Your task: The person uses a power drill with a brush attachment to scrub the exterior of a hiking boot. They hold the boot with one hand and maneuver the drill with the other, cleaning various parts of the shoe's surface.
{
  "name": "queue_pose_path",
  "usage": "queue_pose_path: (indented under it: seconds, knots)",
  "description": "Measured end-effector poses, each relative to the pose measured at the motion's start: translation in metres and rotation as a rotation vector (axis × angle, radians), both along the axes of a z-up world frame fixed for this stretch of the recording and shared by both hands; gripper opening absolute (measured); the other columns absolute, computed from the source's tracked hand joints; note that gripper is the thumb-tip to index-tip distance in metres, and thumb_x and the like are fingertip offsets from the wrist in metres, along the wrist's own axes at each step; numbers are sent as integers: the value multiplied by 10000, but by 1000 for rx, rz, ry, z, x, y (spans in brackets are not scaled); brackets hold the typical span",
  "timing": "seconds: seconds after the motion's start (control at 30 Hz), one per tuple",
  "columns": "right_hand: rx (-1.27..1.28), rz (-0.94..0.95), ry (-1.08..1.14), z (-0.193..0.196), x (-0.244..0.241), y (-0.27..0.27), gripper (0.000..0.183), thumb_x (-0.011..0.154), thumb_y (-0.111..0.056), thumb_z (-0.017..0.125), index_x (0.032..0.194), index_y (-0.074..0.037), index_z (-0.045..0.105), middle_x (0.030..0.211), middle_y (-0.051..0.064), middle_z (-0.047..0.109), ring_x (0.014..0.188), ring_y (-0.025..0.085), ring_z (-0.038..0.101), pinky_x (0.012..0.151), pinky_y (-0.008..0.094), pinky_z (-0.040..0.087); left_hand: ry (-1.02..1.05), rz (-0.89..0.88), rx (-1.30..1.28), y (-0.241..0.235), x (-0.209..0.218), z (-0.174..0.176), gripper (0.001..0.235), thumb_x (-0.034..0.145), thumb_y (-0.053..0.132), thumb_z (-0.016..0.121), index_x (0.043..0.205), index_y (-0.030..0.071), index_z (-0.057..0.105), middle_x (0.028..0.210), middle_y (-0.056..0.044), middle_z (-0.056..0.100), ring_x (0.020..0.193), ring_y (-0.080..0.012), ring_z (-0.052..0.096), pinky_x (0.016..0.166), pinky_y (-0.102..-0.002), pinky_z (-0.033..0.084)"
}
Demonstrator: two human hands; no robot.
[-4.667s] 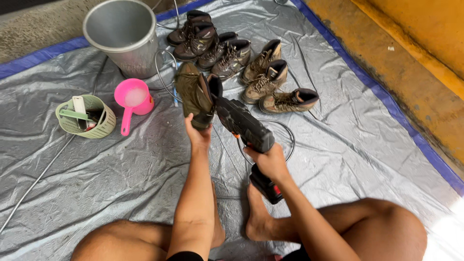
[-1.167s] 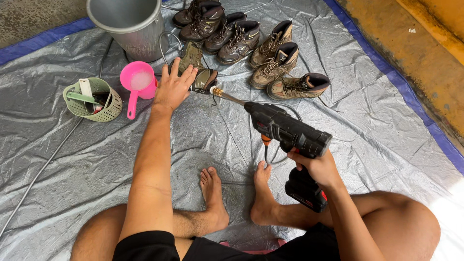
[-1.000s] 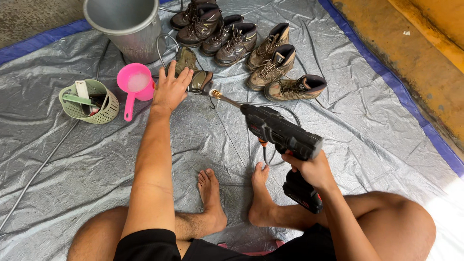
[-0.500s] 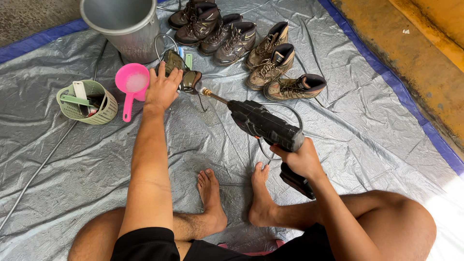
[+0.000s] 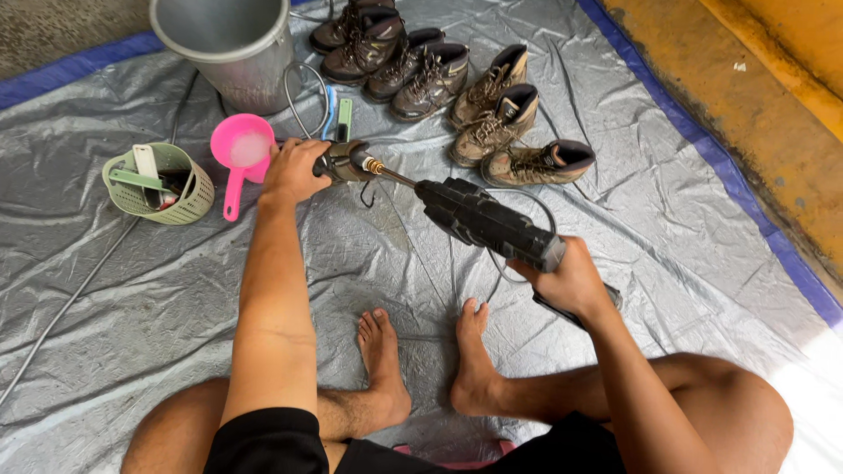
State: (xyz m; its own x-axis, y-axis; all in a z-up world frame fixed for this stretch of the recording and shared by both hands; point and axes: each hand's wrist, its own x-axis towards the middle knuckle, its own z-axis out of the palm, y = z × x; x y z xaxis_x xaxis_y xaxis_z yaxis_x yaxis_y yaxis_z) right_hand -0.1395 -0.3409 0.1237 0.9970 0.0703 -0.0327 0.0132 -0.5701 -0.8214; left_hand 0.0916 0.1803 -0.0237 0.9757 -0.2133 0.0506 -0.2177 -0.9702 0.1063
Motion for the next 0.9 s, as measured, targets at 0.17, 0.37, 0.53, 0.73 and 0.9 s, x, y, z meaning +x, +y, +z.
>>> queue_pose_path:
  seconds: [0.17, 0.37, 0.53, 0.73, 0.9]
  knots:
    - [-58, -8, 76, -8, 13, 5, 208, 749, -151, 917, 877, -23, 816, 696, 174, 748, 619, 273, 658, 681, 369, 542, -29, 37, -184, -19, -35, -23, 718, 825, 384, 768, 1531, 303, 661, 1489, 60, 701, 1416, -316, 583, 1170, -654, 373]
    - [-35, 8, 107, -14, 25, 32, 312, 748, -164, 921, 991, 13, 835, 799, 250, 770, 713, 349, 726, 733, 420, 557, -7, 238, -362, -47, -104, -10, 818, 739, 377, 833, 1517, 265, 607, 1483, 33, 645, 1410, -331, 549, 1088, -646, 487]
    - [-128, 118, 131, -27, 20, 55, 308, 742, -227, 893, 876, 23, 772, 735, 244, 734, 674, 407, 713, 701, 427, 554, 373, 541, -684, -99, -180, 61, 1487, 689, 780, 900, 1800, 180, 115, 1768, -289, 274, 1645, -530, 248, 1365, -645, 231]
    - [-341, 201, 102, -16, 0, 84, 283, 783, -326, 850, 877, -75, 760, 797, 192, 779, 809, 462, 771, 716, 521, 571, 604, 672, -1076, -100, -157, -27, 1196, 925, 924, 603, 1797, 243, 150, 1835, -165, 239, 1673, -356, 277, 1393, -502, 208]
    - [-520, 222, 46, -40, -3, 72, 551, 735, -278, 781, 1260, -109, 771, 1043, 147, 829, 992, 442, 798, 868, 574, 631, 302, 556, -787, -91, -87, -140, 770, 877, 219, 767, 1605, 343, 551, 1481, -127, 704, 1395, -317, 654, 1188, -416, 556]
